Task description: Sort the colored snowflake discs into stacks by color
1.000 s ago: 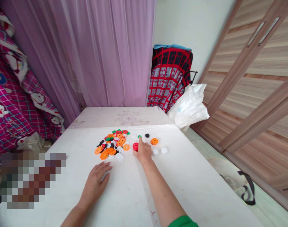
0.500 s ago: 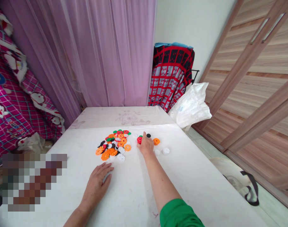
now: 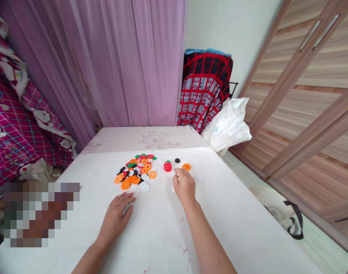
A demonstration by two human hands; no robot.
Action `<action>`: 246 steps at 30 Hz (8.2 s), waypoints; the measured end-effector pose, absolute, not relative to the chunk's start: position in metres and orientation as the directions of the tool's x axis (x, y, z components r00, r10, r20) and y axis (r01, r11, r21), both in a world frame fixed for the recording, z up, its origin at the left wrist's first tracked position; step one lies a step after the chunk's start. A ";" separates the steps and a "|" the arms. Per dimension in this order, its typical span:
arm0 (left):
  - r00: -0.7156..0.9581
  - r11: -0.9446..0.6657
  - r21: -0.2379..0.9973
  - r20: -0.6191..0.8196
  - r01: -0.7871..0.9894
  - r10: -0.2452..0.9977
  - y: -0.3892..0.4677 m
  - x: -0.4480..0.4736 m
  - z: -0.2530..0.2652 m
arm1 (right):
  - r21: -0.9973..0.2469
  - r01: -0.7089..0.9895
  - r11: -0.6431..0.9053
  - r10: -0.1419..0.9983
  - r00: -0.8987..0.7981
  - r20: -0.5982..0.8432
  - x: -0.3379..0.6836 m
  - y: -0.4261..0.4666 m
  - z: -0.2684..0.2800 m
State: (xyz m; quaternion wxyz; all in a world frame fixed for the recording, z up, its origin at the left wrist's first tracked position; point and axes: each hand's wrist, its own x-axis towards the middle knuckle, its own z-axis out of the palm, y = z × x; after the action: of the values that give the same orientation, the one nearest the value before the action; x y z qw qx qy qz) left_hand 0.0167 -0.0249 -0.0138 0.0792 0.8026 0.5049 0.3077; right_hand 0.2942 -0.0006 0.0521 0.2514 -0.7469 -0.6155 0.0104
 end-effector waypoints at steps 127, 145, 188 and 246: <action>0.335 -0.454 0.482 0.316 0.749 0.888 -0.033 0.019 -0.001 | -0.415 0.908 0.055 0.863 0.166 0.477 0.305 -0.029 -0.019; 0.334 -0.448 0.480 0.307 0.754 0.891 -0.033 0.020 0.001 | -0.454 0.888 0.073 0.871 0.165 0.463 0.281 0.010 -0.009; 0.280 -0.431 0.428 0.371 0.794 0.885 -0.026 0.010 0.000 | -0.548 0.833 0.073 0.838 0.247 0.487 0.287 0.007 -0.004; 0.208 -0.432 0.495 0.443 0.754 0.872 -0.021 0.008 -0.006 | -0.437 0.846 0.306 0.879 -0.075 0.470 0.202 0.006 -0.004</action>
State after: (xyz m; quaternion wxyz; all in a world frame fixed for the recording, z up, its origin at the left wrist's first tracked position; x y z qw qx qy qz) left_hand 0.0077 -0.0213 -0.0057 0.0852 0.7725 0.5263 0.3450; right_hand 0.2019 0.0064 -0.0042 0.3405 -0.5887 -0.7327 0.0246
